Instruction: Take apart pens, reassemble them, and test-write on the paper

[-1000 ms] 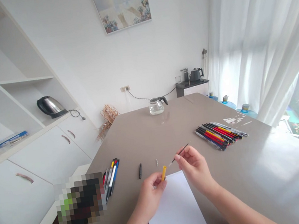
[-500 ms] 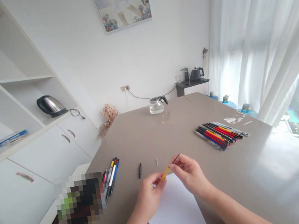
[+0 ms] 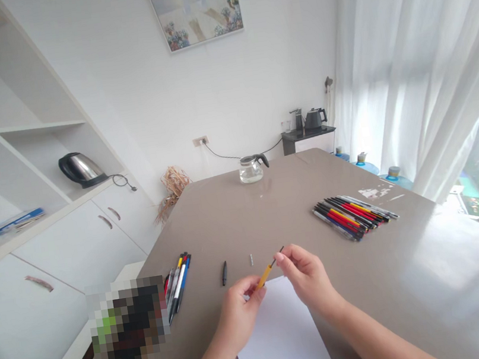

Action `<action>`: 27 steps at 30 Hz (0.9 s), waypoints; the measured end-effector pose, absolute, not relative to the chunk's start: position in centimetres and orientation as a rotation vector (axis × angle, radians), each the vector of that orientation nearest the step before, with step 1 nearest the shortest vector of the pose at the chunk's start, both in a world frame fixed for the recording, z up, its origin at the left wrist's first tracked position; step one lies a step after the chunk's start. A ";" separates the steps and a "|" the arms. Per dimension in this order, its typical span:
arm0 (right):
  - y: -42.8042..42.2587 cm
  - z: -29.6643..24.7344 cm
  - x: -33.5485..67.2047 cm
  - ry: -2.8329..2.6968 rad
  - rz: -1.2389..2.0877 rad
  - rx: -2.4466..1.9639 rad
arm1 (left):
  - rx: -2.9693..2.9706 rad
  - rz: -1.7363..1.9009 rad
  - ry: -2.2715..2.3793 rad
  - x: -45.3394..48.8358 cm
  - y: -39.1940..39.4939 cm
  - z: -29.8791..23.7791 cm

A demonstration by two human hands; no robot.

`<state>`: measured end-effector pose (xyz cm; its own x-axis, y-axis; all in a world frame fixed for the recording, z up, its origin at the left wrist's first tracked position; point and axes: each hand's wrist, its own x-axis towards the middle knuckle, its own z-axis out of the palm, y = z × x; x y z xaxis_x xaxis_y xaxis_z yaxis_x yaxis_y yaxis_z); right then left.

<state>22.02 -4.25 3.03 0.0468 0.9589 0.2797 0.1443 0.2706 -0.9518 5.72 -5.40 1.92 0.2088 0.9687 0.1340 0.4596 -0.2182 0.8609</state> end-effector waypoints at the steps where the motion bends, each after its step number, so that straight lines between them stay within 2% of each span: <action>1: -4.2 3.0 22.0 -1.385 0.879 -1.127 | 1.786 0.932 1.335 5.7 -5.4 1.9; 12: -4.4 2.9 21.8 -1.408 0.882 -1.164 | 1.705 1.071 1.321 5.8 -5.5 2.4; 20: -3.2 1.2 21.7 -1.459 0.811 -1.365 | 1.519 1.270 1.362 4.9 -4.9 2.5; 27: -2.6 2.9 20.5 -1.843 0.738 -1.501 | 1.466 1.292 1.387 4.6 -5.1 2.8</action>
